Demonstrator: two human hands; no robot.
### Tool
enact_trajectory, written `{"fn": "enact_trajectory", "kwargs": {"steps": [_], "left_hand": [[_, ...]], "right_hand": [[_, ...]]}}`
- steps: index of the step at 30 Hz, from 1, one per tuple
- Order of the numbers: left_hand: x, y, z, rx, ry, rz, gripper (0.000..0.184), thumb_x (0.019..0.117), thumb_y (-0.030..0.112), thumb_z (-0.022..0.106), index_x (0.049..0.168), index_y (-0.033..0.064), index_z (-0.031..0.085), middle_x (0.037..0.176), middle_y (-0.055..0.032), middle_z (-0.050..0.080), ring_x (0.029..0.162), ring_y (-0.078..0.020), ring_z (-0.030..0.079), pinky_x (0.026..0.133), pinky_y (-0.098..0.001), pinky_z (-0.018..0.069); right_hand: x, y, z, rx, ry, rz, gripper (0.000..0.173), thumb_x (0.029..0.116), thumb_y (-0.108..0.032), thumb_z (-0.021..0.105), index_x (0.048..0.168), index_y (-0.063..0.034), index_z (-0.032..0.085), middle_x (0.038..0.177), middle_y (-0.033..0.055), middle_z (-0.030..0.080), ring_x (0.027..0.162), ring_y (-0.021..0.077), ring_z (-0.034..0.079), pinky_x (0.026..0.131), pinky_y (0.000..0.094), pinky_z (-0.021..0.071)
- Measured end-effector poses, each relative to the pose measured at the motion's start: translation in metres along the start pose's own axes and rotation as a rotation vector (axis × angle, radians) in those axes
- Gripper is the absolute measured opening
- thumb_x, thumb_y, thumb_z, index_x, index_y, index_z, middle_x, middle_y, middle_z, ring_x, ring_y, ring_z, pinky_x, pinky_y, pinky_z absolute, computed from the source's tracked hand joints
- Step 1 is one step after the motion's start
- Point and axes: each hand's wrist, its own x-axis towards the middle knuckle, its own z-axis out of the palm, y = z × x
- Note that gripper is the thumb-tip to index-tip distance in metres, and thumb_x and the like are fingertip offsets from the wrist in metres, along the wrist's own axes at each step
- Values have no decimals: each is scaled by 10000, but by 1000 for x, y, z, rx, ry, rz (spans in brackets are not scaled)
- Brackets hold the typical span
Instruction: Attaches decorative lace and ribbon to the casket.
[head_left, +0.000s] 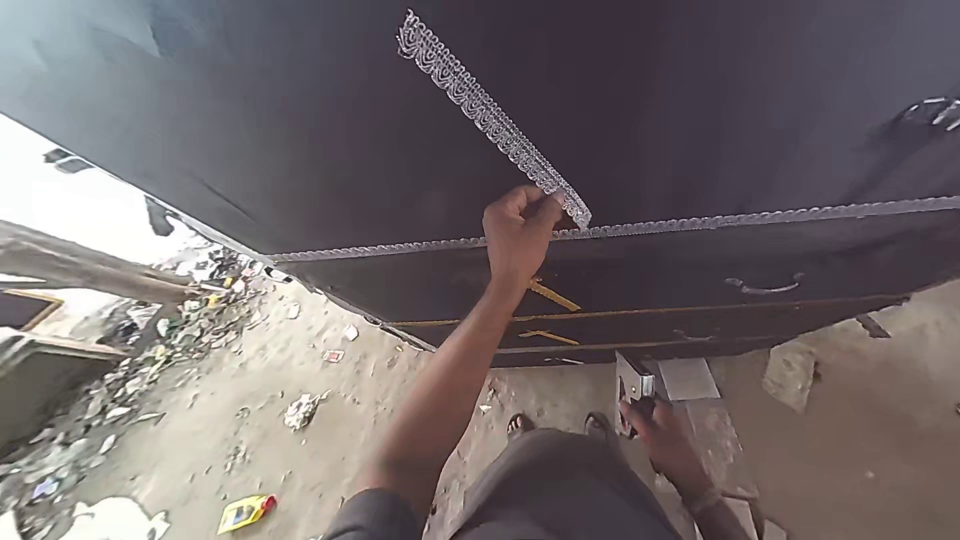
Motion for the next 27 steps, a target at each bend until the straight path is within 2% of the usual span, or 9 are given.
{"fn": "enact_trajectory", "kwargs": {"steps": [3,5,9,11,13,15,19,22,27], "left_hand": [[1,-8,6,150,104,49,164,938,275,759,962,112,765,815,7,769,686,-95,724,630,-329,617],[1,-9,6,171,109,45,178,935,293,765,965,118,765,814,10,771,684,-95,726,631,-332,619],[4,-8,3,282,66,33,256,928,385,763,939,130,763,790,15,767,681,-105,738,655,-370,641],[4,-8,4,379,65,23,321,923,472,742,926,152,767,779,19,763,679,-115,731,656,-419,622],[3,-9,5,440,75,38,361,921,522,723,914,164,764,774,19,760,678,-125,724,653,-446,605],[3,-10,6,492,84,60,369,920,538,718,925,173,765,781,18,756,683,-136,718,655,-457,596],[0,-16,10,577,140,170,399,928,529,708,951,135,770,781,-32,746,663,-209,700,612,-498,554],[-2,-23,14,589,207,276,375,930,500,716,909,129,766,766,-32,742,644,-204,695,572,-472,535],[-2,-31,19,581,250,361,338,938,460,720,873,131,757,755,-15,736,623,-178,692,530,-426,532]], "right_hand": [[3,1,-2,66,-4,-10,375,877,-318,736,1050,5,657,755,55,642,652,160,631,655,402,562],[4,-1,-1,262,5,-34,301,877,-263,736,1021,-9,662,754,37,669,661,139,655,649,349,579],[-3,-32,-7,669,-119,-168,367,890,-188,712,1189,4,622,996,108,751,898,202,737,815,354,625],[-1,-52,-10,554,-176,-408,444,919,-274,753,1271,-48,603,1078,25,746,977,129,723,887,312,617],[3,-80,-12,267,-111,-569,547,900,-395,750,1282,-39,591,992,-43,709,836,19,675,757,229,598],[3,-120,-17,-25,6,-683,658,889,-475,720,1307,10,570,994,5,692,824,7,655,750,214,583],[20,-179,-29,-366,243,-924,715,898,-570,663,1259,46,624,1123,210,682,1009,259,683,884,405,581],[40,-201,-37,-495,339,-937,685,851,-548,706,1206,37,674,1090,225,693,989,352,692,853,493,588],[44,-226,-39,-617,405,-830,619,865,-502,713,1107,65,672,1007,247,686,942,420,693,802,567,577]]}}
